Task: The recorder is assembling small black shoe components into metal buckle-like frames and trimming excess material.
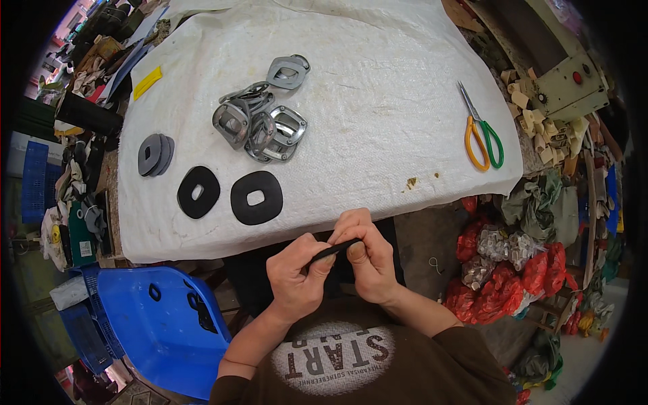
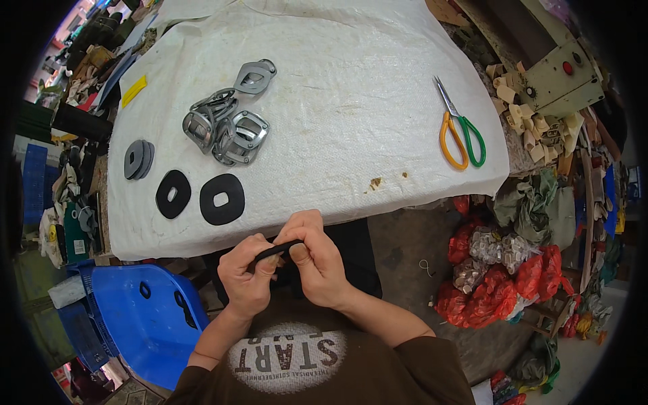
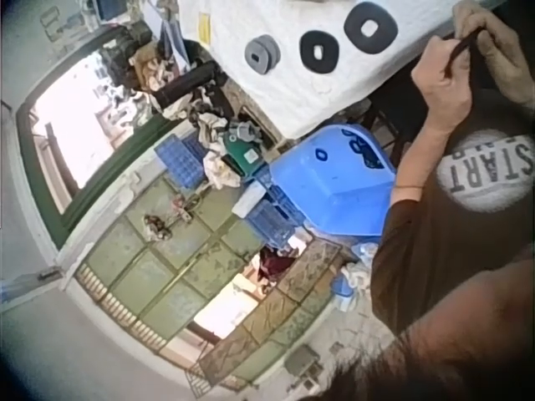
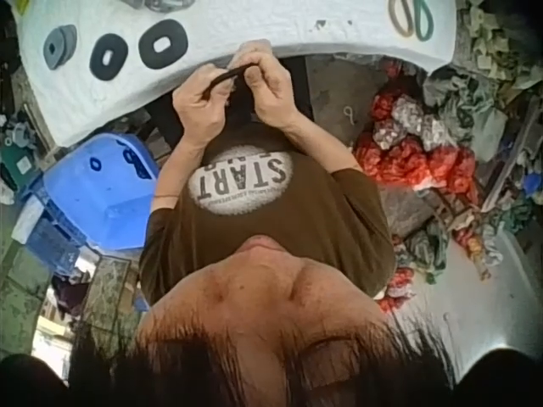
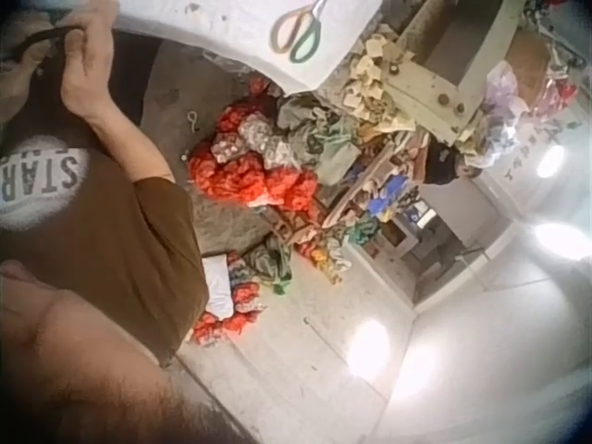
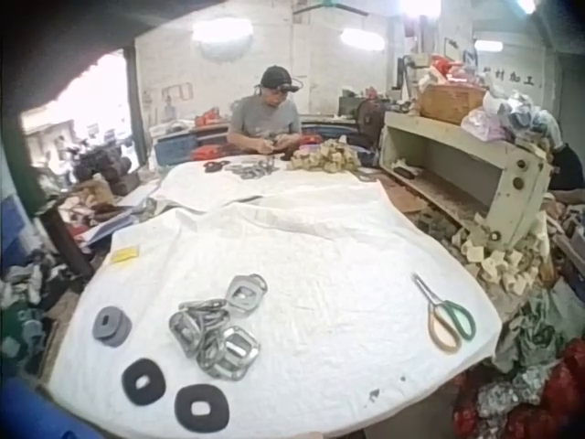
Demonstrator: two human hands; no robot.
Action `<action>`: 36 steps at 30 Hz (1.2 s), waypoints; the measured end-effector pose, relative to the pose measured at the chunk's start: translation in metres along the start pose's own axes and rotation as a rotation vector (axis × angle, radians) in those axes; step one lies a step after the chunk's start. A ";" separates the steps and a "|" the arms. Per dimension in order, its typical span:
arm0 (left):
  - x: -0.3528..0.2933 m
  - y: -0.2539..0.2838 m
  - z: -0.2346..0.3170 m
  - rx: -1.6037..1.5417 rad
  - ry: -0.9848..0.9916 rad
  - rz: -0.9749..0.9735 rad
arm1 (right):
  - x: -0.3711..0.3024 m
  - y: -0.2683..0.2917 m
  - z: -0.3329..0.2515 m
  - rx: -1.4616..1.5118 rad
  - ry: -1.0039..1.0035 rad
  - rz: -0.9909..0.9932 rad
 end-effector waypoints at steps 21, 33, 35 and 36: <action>0.008 -0.002 -0.004 0.109 0.028 -0.066 | 0.008 0.020 -0.016 -0.504 0.079 0.051; -0.002 -0.001 -0.022 -0.259 0.113 0.087 | 0.004 0.025 -0.004 -0.405 -0.067 0.106; 0.000 -0.006 -0.020 -0.314 0.185 0.127 | 0.005 0.024 -0.012 -0.511 0.009 0.111; -0.001 -0.005 -0.024 -0.368 0.256 0.169 | 0.005 0.023 -0.010 -0.517 -0.012 0.086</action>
Point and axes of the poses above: each hand's wrist, its own x-axis towards the middle knuckle, its own y-axis out of the back of the hand, z = x × y, the point moved 10 cm from there along x, towards the middle knuckle, and after that the axes turned 6 degrees about -z, right-handed, at the moved point
